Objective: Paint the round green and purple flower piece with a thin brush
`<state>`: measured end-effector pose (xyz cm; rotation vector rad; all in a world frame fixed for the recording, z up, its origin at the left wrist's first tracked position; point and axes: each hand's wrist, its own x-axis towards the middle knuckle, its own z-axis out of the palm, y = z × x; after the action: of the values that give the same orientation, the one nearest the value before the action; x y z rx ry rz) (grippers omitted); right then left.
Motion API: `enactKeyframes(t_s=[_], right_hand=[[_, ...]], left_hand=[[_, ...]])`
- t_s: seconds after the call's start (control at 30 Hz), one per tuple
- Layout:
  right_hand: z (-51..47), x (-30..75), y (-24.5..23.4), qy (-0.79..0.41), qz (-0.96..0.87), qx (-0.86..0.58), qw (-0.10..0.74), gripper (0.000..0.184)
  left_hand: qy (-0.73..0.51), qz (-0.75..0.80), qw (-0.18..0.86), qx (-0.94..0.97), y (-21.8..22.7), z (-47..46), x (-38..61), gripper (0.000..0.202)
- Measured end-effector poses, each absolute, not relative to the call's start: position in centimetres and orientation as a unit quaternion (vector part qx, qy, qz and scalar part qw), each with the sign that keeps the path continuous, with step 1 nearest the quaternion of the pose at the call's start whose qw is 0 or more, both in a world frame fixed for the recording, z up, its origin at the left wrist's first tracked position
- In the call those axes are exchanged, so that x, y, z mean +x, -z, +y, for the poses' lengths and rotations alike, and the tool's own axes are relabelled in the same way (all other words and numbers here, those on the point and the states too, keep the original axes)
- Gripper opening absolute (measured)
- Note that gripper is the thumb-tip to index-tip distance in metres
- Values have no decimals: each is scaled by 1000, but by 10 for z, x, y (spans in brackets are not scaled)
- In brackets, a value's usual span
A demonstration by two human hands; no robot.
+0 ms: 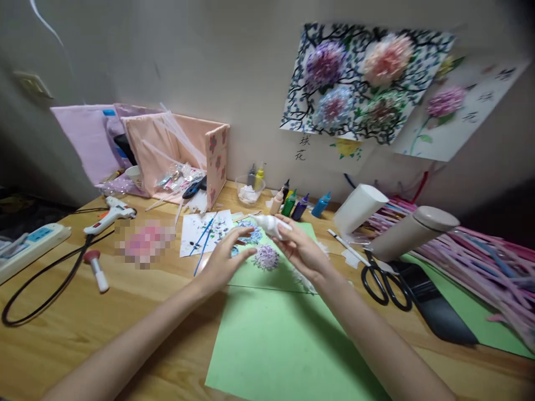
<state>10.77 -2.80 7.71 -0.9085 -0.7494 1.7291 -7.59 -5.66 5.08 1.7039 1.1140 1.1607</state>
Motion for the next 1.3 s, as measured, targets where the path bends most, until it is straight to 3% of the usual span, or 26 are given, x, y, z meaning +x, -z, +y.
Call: enactKeyframes(t_s=[0.07,0.17,0.3,0.43,0.8,1.03,1.3], right_hand=[[-37,114,-76,-745,-294,-349,488,28],[-45,128,-77,-744,-331,-305,493,34],[-46,161,-75,-636,-463,-330,522,35],[-38,192,-65,-516,-538,-397,535,38],[-17,229,-45,-368,-568,-432,596,40],[-15,238,-39,-359,-543,-450,611,31],[-12,244,-44,-503,-521,-376,578,41]], left_hand=[[-483,392,411,666,-55,-52,-49,44],[-514,346,465,633,-64,-39,-17,38],[-478,327,504,641,-79,-20,10,35],[-421,317,468,709,-95,-8,36,23],[-344,326,389,790,-97,39,102,16],[-329,339,357,806,-98,44,114,25],[-338,300,519,726,-122,41,107,43]])
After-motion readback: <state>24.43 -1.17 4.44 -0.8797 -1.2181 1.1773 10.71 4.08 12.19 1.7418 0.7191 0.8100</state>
